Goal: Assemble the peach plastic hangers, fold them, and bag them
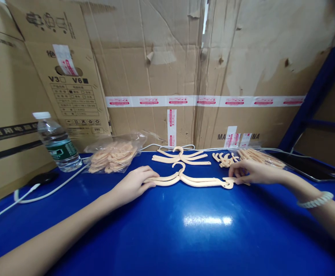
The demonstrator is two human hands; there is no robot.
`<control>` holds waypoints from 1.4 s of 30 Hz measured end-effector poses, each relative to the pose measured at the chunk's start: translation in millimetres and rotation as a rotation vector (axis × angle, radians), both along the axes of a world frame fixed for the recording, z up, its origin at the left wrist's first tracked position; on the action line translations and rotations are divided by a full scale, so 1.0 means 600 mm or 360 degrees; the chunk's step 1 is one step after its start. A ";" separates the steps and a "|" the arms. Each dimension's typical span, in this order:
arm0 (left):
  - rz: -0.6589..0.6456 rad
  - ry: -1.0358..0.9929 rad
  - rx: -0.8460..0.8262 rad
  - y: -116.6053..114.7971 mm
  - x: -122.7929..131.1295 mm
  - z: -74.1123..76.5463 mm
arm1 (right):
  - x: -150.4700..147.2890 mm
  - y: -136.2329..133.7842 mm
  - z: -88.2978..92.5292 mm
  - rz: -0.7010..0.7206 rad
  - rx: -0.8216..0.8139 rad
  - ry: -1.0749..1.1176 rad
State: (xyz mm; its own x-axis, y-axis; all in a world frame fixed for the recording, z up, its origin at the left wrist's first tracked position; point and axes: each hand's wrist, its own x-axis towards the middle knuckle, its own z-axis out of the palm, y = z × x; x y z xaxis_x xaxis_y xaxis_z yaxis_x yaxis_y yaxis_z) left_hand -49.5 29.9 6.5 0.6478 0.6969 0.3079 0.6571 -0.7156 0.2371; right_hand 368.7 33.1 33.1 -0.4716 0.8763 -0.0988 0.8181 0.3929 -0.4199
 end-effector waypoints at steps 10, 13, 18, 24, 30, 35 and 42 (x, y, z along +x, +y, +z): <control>0.0147 -0.0214 0.0087 -0.009 0.021 -0.013 | 0.000 -0.003 0.003 -0.0067 0.0116 -0.0023; 0.0181 -0.0223 0.0081 -0.012 0.024 -0.014 | -0.009 -0.007 0.006 -0.0062 0.0204 0.0123; 0.0164 -0.0248 0.0109 -0.015 0.026 -0.017 | -0.037 -0.014 0.001 -0.0019 0.0376 0.0348; 0.0129 -0.0242 0.0104 -0.016 0.026 -0.018 | -0.061 -0.018 -0.005 0.0151 0.0504 0.0265; 0.0109 -0.0240 0.0108 -0.018 0.026 -0.018 | -0.066 -0.020 -0.006 0.0233 0.0532 0.0182; 0.0101 -0.0229 0.0093 -0.019 0.026 -0.016 | -0.068 -0.022 -0.010 0.0302 0.0534 0.0144; 0.0081 -0.0220 0.0123 -0.018 0.025 -0.018 | -0.072 -0.022 -0.016 0.0327 0.0495 0.0118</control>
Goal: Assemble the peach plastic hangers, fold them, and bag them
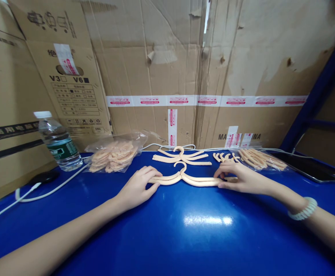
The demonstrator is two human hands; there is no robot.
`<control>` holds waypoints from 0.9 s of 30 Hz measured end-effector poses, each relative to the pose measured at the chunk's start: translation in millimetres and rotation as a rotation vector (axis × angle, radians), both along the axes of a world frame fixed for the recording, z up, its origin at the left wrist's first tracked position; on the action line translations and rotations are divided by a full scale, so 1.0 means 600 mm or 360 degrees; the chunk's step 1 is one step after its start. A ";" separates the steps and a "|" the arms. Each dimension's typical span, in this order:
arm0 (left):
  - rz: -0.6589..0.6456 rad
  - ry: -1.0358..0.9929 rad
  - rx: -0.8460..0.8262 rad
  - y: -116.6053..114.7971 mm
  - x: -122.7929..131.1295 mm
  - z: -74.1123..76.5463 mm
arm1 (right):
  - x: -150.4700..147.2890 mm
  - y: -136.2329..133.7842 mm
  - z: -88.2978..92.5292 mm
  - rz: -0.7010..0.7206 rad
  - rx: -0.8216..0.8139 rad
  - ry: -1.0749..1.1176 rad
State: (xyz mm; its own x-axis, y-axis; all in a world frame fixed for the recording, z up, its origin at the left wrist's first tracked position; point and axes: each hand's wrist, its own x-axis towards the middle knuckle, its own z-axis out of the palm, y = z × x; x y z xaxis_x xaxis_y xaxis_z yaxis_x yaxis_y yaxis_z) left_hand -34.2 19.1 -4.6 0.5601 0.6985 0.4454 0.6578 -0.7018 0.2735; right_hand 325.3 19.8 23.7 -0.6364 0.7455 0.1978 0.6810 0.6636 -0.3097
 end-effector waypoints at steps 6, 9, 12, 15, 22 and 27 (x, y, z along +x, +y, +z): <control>-0.0002 0.0015 -0.0036 0.002 -0.002 -0.002 | 0.001 0.004 -0.009 -0.0001 0.0020 0.0023; 0.0003 0.0020 -0.0048 0.003 -0.002 -0.002 | 0.001 0.006 -0.012 0.0005 0.0030 0.0033; 0.0003 0.0024 -0.0057 0.003 -0.002 -0.002 | 0.001 0.006 -0.015 0.0004 0.0040 0.0035; 0.0005 0.0026 -0.0051 0.003 -0.002 -0.001 | 0.001 0.006 -0.015 0.0002 0.0045 0.0038; -0.0013 -0.0016 -0.0030 0.003 -0.002 -0.003 | -0.002 0.004 -0.013 -0.0004 0.0049 0.0035; -0.0012 -0.0052 -0.0015 0.003 -0.001 -0.002 | -0.002 0.002 -0.010 -0.0014 0.0072 0.0065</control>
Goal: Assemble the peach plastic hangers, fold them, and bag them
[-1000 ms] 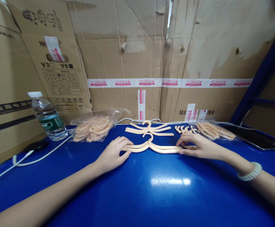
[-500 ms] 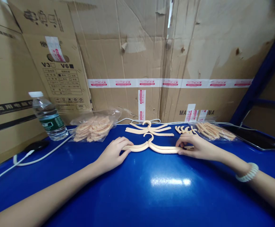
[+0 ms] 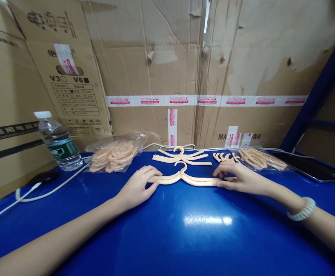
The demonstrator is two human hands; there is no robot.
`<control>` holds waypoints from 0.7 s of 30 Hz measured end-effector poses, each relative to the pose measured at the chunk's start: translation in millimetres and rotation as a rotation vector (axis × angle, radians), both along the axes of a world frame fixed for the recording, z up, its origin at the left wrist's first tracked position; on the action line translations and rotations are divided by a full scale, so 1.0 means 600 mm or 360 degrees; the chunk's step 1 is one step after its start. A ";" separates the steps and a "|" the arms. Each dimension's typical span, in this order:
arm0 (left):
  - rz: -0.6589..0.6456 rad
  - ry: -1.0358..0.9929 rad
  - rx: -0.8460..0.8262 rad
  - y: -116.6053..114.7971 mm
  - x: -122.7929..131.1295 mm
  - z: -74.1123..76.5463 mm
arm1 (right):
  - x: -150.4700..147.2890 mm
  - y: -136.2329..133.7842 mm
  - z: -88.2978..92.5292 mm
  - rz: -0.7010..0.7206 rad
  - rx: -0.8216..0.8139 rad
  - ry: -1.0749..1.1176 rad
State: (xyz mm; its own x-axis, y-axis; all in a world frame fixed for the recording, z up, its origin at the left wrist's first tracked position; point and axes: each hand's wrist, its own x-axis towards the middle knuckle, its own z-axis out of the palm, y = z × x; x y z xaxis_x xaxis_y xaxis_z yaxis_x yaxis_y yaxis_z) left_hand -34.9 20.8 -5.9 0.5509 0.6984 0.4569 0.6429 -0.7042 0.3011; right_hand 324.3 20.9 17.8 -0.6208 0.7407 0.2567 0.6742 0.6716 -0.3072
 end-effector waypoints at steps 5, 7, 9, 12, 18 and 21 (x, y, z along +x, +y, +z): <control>0.0002 -0.0051 0.0040 -0.001 0.000 0.001 | 0.001 -0.002 0.001 -0.0042 0.0021 0.0040; 0.0008 -0.0089 0.0073 -0.001 -0.001 0.000 | 0.000 -0.003 0.001 -0.0063 0.0034 0.0062; 0.0015 -0.0155 0.0122 -0.001 -0.001 -0.001 | 0.000 -0.002 0.002 -0.0077 0.0027 0.0070; 0.0001 -0.0234 0.0213 -0.001 0.001 -0.001 | -0.001 -0.001 0.002 -0.0078 0.0016 0.0066; 0.0007 -0.0231 0.0319 0.000 0.001 -0.001 | 0.001 0.001 0.001 -0.0076 0.0009 0.0065; 0.0011 -0.0215 0.0320 -0.001 0.000 -0.001 | 0.002 0.002 0.002 -0.0058 0.0008 0.0040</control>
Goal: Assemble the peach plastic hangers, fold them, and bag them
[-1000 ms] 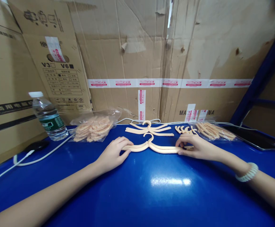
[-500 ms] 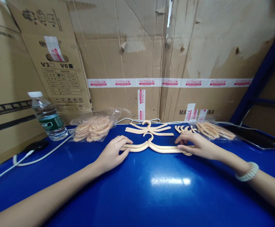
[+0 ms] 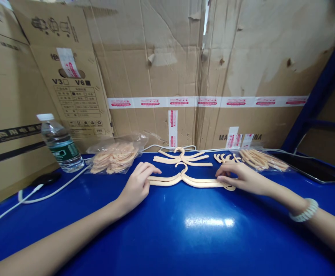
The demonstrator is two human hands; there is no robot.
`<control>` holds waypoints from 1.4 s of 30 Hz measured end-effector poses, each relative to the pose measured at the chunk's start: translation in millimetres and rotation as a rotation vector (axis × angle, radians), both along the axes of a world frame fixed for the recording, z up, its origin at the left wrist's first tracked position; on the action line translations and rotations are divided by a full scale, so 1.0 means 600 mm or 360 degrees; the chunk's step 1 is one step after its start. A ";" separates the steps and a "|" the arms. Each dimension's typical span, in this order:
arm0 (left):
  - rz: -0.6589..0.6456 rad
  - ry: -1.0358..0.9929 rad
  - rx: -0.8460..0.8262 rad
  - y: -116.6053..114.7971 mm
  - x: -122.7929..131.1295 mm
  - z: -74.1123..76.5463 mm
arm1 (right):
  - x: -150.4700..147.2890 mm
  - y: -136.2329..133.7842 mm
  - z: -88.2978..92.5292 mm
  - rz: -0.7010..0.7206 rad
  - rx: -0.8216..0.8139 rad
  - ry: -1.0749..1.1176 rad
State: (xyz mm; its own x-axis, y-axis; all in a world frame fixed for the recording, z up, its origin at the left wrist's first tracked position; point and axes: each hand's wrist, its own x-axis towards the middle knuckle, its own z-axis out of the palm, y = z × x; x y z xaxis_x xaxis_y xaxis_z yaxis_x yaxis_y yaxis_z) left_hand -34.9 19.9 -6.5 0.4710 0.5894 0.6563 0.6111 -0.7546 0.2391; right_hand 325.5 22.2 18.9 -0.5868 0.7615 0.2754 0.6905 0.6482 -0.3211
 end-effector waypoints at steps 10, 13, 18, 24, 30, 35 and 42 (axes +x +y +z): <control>0.0026 0.0047 -0.0009 -0.004 0.001 0.004 | -0.001 -0.005 0.007 -0.0023 -0.0003 0.0023; 0.0023 0.0053 0.0000 -0.005 0.001 0.004 | 0.001 -0.003 0.006 0.0000 0.0008 0.0004; 0.0024 0.0077 0.0000 -0.005 0.002 0.003 | 0.004 0.001 0.006 0.0020 0.0039 -0.0004; 0.0021 0.0062 -0.0024 -0.005 0.002 0.002 | 0.003 0.001 0.008 -0.0073 0.0048 0.0054; 0.0008 0.0067 -0.0032 -0.007 0.003 0.005 | 0.018 0.012 0.006 -0.0453 0.0058 0.0480; 0.0014 0.0044 -0.0014 -0.007 0.002 0.004 | 0.033 0.022 0.006 -0.0647 0.0059 0.0704; 0.0006 0.0044 0.0025 -0.007 0.001 0.005 | 0.032 0.021 0.003 -0.0663 0.0064 0.0683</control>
State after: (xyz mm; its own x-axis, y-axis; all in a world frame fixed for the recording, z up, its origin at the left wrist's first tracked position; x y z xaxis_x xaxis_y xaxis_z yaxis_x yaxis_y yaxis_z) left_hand -34.2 16.0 -3.7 0.4869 0.5808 0.6523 0.6201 -0.7558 0.2101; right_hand 344.7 35.0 20.9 -0.0709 0.8877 0.4550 0.7034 0.3679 -0.6082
